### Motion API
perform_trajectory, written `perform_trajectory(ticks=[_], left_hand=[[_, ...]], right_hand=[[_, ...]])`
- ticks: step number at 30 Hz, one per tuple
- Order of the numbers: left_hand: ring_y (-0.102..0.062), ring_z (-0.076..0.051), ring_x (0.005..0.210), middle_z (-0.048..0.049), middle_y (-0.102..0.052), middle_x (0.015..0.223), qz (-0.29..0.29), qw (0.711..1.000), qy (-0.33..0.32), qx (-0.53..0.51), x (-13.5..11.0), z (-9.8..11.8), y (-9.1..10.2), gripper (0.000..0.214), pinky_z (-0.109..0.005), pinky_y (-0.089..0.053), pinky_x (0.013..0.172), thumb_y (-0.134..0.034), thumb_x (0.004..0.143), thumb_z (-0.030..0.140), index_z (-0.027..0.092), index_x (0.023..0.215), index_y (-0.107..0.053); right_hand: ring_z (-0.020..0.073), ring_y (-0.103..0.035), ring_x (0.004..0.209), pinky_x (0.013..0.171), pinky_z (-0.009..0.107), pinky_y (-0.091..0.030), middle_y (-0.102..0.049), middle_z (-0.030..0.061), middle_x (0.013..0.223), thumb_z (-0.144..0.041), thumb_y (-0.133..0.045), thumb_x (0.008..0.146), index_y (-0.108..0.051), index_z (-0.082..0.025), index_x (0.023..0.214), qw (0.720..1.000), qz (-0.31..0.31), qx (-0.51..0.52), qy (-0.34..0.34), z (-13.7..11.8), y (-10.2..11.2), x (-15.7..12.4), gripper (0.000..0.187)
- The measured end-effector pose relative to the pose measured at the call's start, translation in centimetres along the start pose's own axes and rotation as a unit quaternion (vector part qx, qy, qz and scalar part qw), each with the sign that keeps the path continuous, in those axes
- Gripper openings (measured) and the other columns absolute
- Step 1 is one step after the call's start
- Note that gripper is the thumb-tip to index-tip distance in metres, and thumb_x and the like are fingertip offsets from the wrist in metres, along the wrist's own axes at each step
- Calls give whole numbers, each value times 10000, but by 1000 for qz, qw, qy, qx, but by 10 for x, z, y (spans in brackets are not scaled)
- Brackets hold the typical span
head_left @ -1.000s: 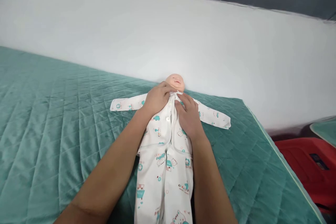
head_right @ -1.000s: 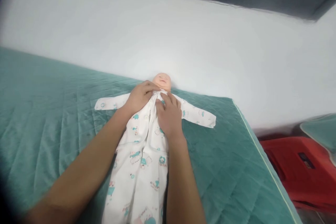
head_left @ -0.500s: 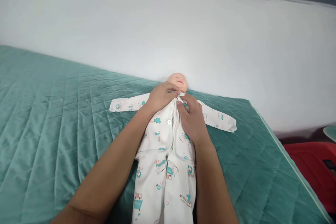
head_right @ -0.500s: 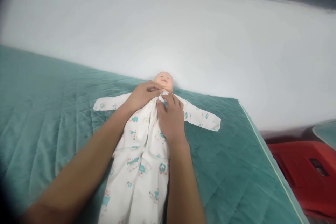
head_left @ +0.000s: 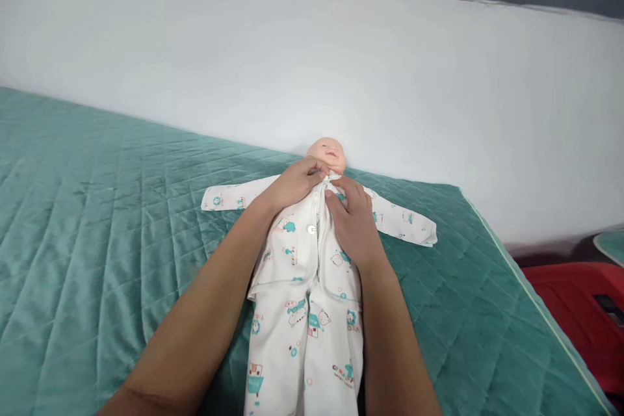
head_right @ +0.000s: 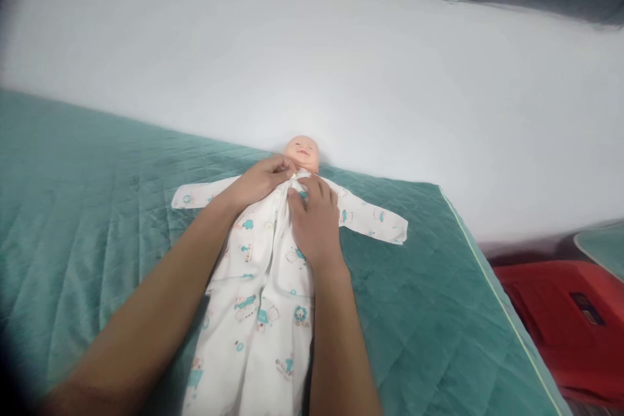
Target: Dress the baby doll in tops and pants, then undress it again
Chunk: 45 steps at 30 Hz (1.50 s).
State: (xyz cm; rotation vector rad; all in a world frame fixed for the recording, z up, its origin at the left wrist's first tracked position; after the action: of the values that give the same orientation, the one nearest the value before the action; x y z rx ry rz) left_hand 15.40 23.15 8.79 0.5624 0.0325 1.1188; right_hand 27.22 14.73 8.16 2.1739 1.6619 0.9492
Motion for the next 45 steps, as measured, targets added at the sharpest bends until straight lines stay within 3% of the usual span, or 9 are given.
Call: perform_trajectory(ticks=[9,14,18,21,23,28,34,38,45], left_hand=[[-654,-184,1005,-25,-736,1060,41,997,24,-63,-1,-2,3,184,-322,-484,949,-521,891,262,196,942,-685],[-656,-170,974,-27,-746,1043,102,993,-3,-55,-2,0,11,195,-305,-480,934,-521,878,216,187,947,-701],[-641,-154,834,-11,-745,956,150,989,-9,-13,-17,11,17,201,-292,-490,833,-520,872,203,184,958,-701],[-630,-153,811,-8,-739,952,167,986,-2,-2,-38,19,16,174,-285,-484,798,-544,878,228,190,951,-697],[-625,-157,826,-12,-731,958,176,984,-5,-1,-54,22,15,159,-283,-476,794,-552,893,254,196,925,-696],[-599,-160,854,-25,-685,928,166,986,-24,-15,-78,20,11,145,-275,-461,783,-576,903,281,199,883,-694],[-541,-136,757,2,-638,853,98,994,-15,-35,-73,18,9,85,-271,-410,707,-638,854,265,195,873,-684],[-539,-129,728,13,-632,782,79,996,-31,-29,-70,23,9,83,-268,-401,699,-620,865,237,185,813,-659],[-586,-143,776,0,-671,831,140,989,-36,-41,-70,30,9,81,-264,-440,742,-603,882,231,187,833,-649]], right_hand=[[298,-391,1415,1189,554,-259,-509,78,1483,-475,-482,945,-637,-295,1305,1000,-17,-2,-12,5,-2,2,431],[270,-423,1407,1183,504,-306,-531,45,1480,-474,-577,883,-666,-305,1263,994,-37,96,-42,18,0,6,426],[255,-612,1161,1032,454,-458,-678,60,1257,-423,-608,843,-707,-255,1121,981,38,168,-87,26,18,5,340],[231,-636,986,924,405,-482,-714,59,1037,-389,-572,858,-694,-223,937,984,115,111,-73,9,35,-3,220],[216,-624,855,830,381,-479,-695,45,904,-406,-555,875,-643,-222,848,991,104,49,-61,-8,34,-11,205],[238,-609,853,743,356,-419,-656,64,925,-444,-578,868,-535,-219,903,993,39,-96,-48,-29,15,-33,232],[226,-604,814,726,348,-399,-664,60,925,-418,-543,893,-514,-226,912,989,34,-127,-69,-21,12,-35,195],[197,-588,738,711,337,-410,-662,21,813,-408,-554,898,-553,-228,848,994,41,-72,-71,-16,14,-30,186],[171,-595,719,727,328,-455,-681,10,797,-390,-637,863,-652,-214,886,992,76,64,-76,-14,16,-33,179]])
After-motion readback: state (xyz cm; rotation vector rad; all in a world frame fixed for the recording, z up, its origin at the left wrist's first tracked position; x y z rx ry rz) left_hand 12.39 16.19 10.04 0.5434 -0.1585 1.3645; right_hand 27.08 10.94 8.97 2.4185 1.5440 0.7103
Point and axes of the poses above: each hand's wrist, its own x-axis towards the middle knuckle, its own y-axis out of the back of the hand, z = x × y, the point moved 8 cm from there along x, towards the middle knuckle
